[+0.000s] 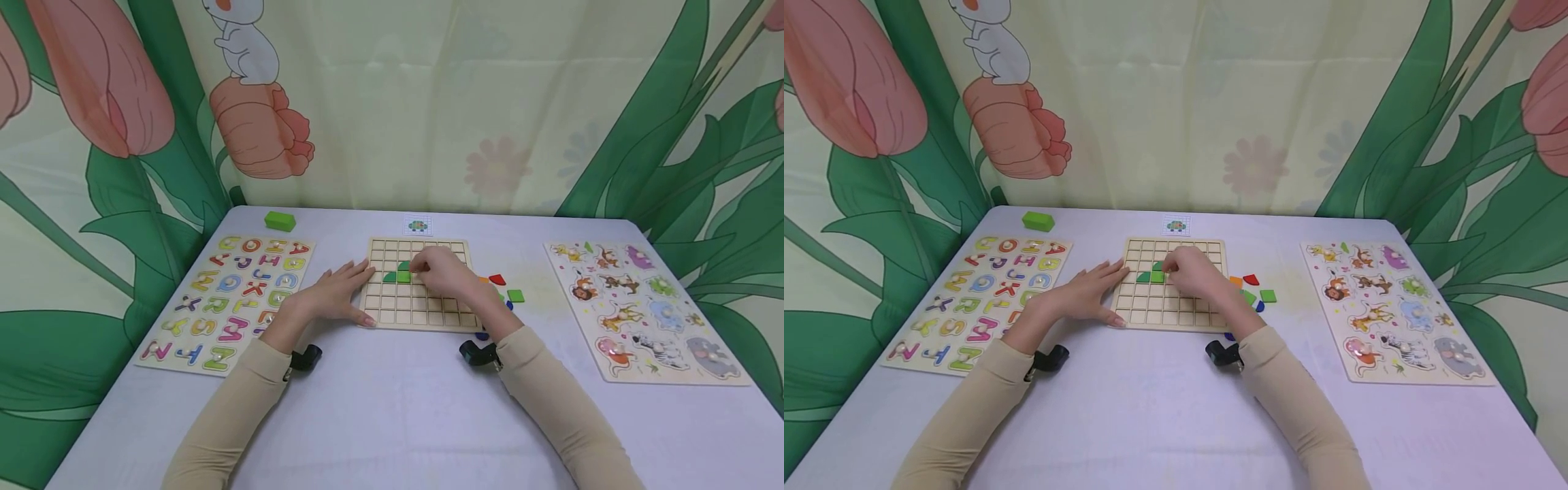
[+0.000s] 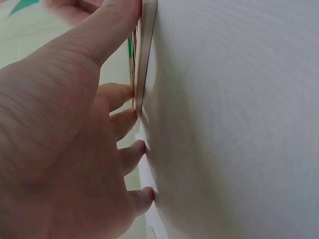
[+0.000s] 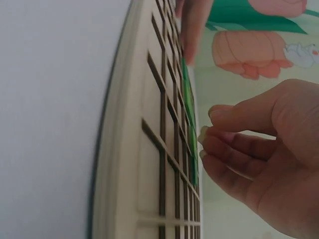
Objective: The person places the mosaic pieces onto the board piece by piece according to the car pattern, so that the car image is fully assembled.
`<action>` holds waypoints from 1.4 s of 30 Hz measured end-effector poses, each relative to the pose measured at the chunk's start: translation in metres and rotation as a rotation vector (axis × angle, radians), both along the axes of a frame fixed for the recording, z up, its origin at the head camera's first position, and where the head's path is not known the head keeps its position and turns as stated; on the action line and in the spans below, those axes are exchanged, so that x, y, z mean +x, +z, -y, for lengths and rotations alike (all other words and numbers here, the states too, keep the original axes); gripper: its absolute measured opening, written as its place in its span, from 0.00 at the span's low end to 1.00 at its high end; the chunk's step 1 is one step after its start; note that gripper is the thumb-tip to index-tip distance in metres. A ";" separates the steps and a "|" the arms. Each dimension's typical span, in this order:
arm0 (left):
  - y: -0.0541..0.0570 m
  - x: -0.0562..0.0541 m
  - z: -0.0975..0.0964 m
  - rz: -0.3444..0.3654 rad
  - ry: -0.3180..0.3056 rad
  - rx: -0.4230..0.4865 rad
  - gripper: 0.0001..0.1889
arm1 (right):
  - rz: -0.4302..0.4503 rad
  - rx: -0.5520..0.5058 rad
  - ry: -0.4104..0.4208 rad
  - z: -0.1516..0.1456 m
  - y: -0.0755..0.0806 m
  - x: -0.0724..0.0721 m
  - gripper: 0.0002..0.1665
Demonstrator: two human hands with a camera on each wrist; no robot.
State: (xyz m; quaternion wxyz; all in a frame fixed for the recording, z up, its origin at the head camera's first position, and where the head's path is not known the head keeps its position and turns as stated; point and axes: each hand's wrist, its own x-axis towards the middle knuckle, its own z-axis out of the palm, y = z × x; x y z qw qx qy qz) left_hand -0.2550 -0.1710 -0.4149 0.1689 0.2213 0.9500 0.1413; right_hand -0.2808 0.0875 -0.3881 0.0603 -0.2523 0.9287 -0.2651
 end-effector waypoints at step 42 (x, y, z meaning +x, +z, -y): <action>0.004 0.004 -0.001 -0.012 -0.004 0.001 0.62 | 0.204 0.110 -0.213 -0.104 -0.003 -0.005 0.11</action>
